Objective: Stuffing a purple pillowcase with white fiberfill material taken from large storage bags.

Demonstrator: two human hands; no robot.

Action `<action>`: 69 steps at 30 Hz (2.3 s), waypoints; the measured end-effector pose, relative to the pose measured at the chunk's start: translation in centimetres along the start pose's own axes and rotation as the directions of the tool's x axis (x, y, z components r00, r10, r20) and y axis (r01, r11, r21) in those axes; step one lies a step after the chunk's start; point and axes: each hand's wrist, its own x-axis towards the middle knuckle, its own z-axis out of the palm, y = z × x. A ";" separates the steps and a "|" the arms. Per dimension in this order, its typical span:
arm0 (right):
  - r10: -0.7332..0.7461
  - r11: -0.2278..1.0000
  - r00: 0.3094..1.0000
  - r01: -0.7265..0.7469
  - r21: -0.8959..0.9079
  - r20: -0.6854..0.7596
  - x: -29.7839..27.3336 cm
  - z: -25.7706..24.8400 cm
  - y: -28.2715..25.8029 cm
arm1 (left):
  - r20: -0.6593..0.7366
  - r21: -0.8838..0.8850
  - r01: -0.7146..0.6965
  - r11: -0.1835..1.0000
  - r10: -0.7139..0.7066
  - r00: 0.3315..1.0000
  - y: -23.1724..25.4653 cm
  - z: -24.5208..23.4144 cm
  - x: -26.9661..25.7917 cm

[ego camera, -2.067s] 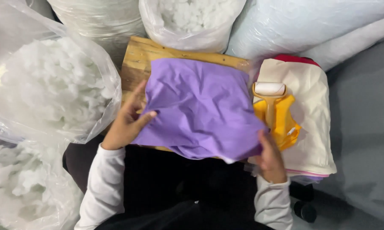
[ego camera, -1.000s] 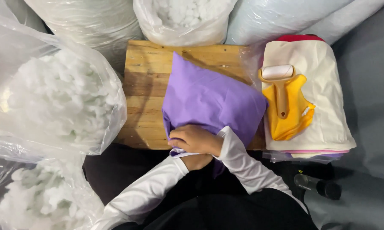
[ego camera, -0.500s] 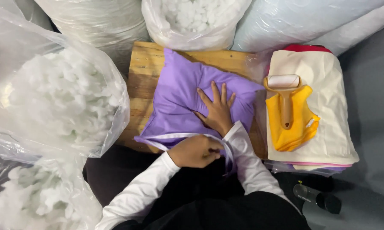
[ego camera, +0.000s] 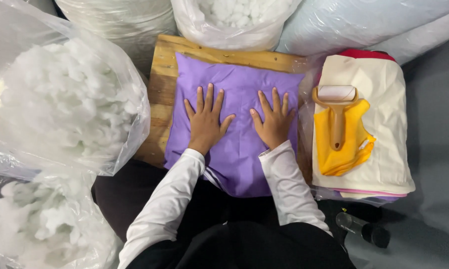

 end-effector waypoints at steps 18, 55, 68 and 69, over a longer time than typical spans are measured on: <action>-0.067 0.998 0.991 0.068 -0.007 0.120 1.4 1.1 -4.6 | 0.006 0.017 -0.078 0.997 0.078 0.997 -0.8 3.4 0.0; -0.102 0.994 0.990 0.097 0.054 0.096 -5.8 -2.5 0.5 | 0.102 0.052 -0.206 0.977 0.200 0.974 -0.2 2.4 -1.1; -0.310 0.944 0.949 0.300 0.138 0.058 -22.0 -6.6 2.5 | 0.335 0.026 -0.392 0.920 0.361 0.870 -0.8 1.5 -15.1; -0.306 0.951 0.950 0.302 0.061 0.058 -22.8 -5.6 2.9 | 0.349 0.148 -0.391 0.908 0.322 0.880 -1.6 3.6 -16.1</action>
